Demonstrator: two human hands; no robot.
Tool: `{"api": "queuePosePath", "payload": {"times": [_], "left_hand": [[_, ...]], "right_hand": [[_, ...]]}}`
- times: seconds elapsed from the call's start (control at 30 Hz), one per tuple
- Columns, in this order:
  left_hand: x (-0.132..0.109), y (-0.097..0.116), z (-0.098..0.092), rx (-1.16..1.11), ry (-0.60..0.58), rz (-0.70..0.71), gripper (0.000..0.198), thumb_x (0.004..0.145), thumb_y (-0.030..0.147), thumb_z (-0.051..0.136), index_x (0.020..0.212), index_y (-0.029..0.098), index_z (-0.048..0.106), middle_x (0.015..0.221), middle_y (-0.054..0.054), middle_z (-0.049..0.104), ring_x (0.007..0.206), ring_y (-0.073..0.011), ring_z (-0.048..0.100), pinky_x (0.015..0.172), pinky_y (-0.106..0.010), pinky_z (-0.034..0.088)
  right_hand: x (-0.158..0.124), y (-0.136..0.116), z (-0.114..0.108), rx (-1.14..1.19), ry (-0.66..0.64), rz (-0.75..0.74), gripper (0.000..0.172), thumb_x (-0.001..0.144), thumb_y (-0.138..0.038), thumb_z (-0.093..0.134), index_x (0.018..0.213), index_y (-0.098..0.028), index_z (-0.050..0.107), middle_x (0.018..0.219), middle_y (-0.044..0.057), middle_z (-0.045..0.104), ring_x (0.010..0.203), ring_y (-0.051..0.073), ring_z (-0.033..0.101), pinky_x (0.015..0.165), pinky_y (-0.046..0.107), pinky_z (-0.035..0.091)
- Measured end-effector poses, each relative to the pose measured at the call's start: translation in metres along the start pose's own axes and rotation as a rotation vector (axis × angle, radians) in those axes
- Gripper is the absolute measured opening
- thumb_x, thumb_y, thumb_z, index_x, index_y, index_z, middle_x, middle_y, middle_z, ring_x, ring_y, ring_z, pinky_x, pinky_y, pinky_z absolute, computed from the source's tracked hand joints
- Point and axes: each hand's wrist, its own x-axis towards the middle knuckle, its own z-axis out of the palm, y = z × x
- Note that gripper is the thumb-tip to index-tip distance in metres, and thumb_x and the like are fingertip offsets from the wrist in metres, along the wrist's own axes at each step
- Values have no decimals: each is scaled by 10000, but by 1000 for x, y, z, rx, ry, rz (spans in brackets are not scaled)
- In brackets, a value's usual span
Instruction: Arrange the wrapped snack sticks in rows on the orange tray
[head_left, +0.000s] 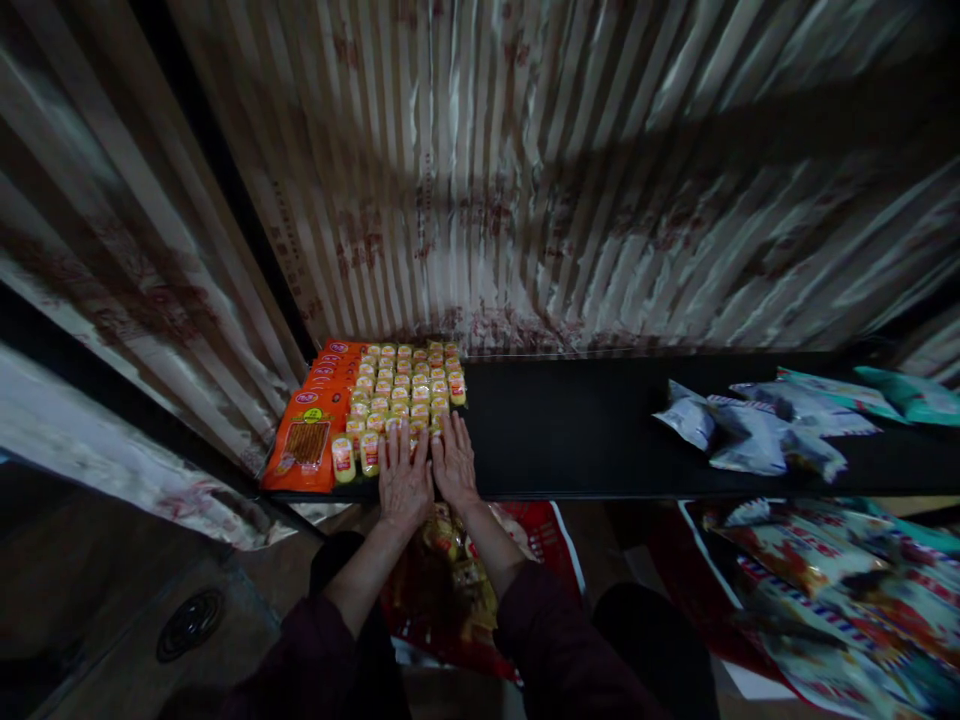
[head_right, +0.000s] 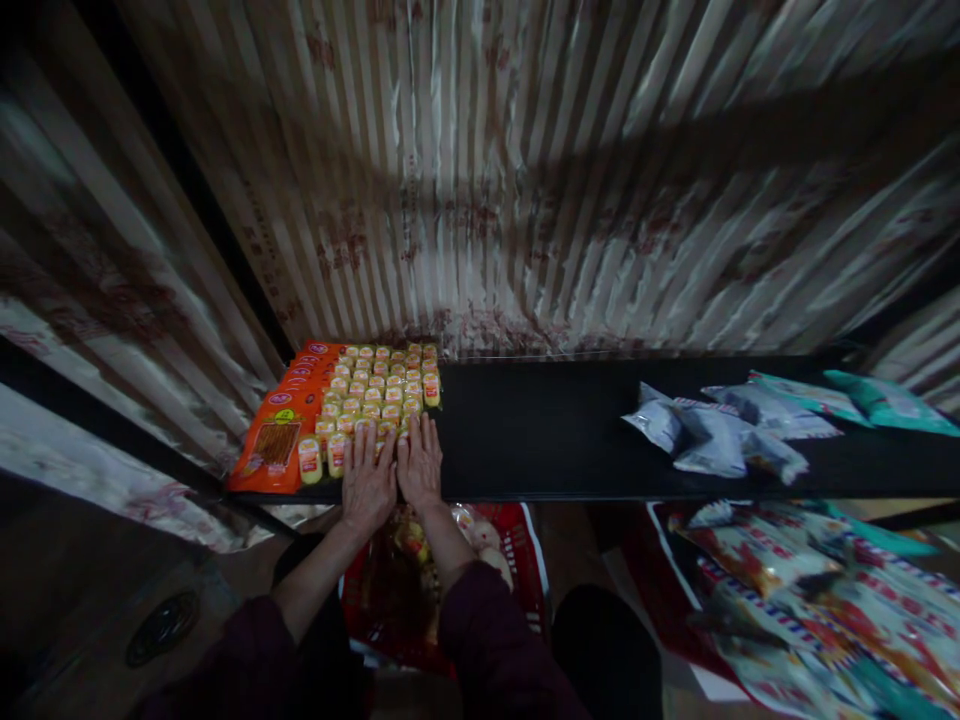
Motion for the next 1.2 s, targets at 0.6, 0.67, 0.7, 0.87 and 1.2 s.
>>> {"api": "queuePosePath", "payload": {"times": [0.6,0.67,0.7,0.87,1.2], "left_hand": [[-6,-32,6,-40,156,48,570,902,387,417,1444,229,339,1548,-95,228,1445,-291,78,1149,-539,143],[-5,-39,11,-45,229,-3,572,895,382,439,1437,219,357,1549,-109,217,1443,-312,69,1140,-554,154],[-4,-42,13,-45,253,-25,571,894,382,445,1435,216,362,1550,-114,211,1443,-319,62,1135,-560,161],[6,-49,20,-44,289,-49,578,886,416,464,1420,207,391,1549,-132,197,1439,-340,61,1121,-596,143],[12,-51,25,-42,308,17,571,882,406,475,1407,188,415,1537,-135,237,1439,-335,78,1126,-590,156]], "right_hand": [[3,-8,-2,-104,-2,77,607,929,-458,282,1463,-169,274,1538,108,262,1419,243,218,1129,455,243],[4,-9,-2,-144,-21,80,608,924,-464,309,1465,-189,272,1539,93,265,1414,248,228,1122,451,256],[4,-9,-2,-162,-26,80,609,922,-467,322,1466,-197,270,1539,88,266,1412,251,233,1118,448,264],[5,-8,1,-240,-19,48,604,916,-481,361,1456,-220,296,1528,88,293,1392,265,279,1089,439,300],[6,-8,3,-244,-20,-34,612,919,-491,366,1454,-203,287,1496,123,343,1355,254,351,1048,420,347]]}}
